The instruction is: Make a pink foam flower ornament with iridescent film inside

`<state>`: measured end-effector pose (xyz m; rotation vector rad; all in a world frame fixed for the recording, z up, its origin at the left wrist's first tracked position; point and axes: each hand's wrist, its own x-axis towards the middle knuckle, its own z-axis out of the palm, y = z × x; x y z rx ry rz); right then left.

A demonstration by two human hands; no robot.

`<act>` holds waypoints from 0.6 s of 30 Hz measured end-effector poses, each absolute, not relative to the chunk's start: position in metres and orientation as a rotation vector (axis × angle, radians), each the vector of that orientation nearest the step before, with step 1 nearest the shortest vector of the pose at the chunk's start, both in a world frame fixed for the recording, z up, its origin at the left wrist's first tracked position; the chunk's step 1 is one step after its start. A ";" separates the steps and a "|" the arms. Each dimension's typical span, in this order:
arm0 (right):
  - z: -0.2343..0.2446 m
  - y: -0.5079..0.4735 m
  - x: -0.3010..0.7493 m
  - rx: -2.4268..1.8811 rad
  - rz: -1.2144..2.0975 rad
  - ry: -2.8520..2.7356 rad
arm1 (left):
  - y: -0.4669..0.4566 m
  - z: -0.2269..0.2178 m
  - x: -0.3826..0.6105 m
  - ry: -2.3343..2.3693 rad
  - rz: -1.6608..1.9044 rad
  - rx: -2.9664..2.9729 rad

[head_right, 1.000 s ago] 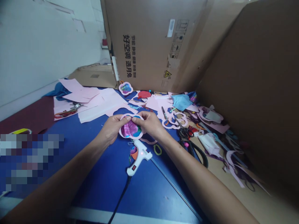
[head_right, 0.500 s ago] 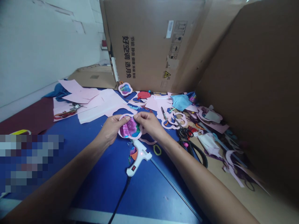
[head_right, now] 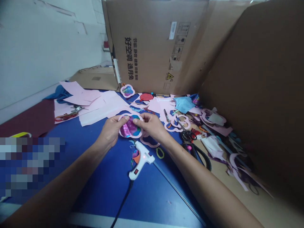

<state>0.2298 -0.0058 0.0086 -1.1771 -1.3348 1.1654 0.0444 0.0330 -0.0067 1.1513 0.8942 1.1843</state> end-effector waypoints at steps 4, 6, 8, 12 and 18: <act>0.004 -0.004 0.231 -1.195 1.144 -1.329 | 0.032 -0.007 0.045 0.875 1.157 1.137; 0.004 -0.003 0.232 -1.211 1.136 -1.314 | 0.032 -0.007 0.045 0.855 1.111 1.130; 0.005 -0.002 0.234 -1.218 1.135 -1.289 | 0.031 -0.005 0.045 0.849 1.059 1.129; 0.005 -0.001 0.237 -1.224 1.128 -1.235 | 0.031 -0.003 0.045 0.904 1.006 1.125; 0.005 -0.001 0.239 -1.219 1.137 -1.242 | 0.032 -0.003 0.044 0.943 1.000 1.100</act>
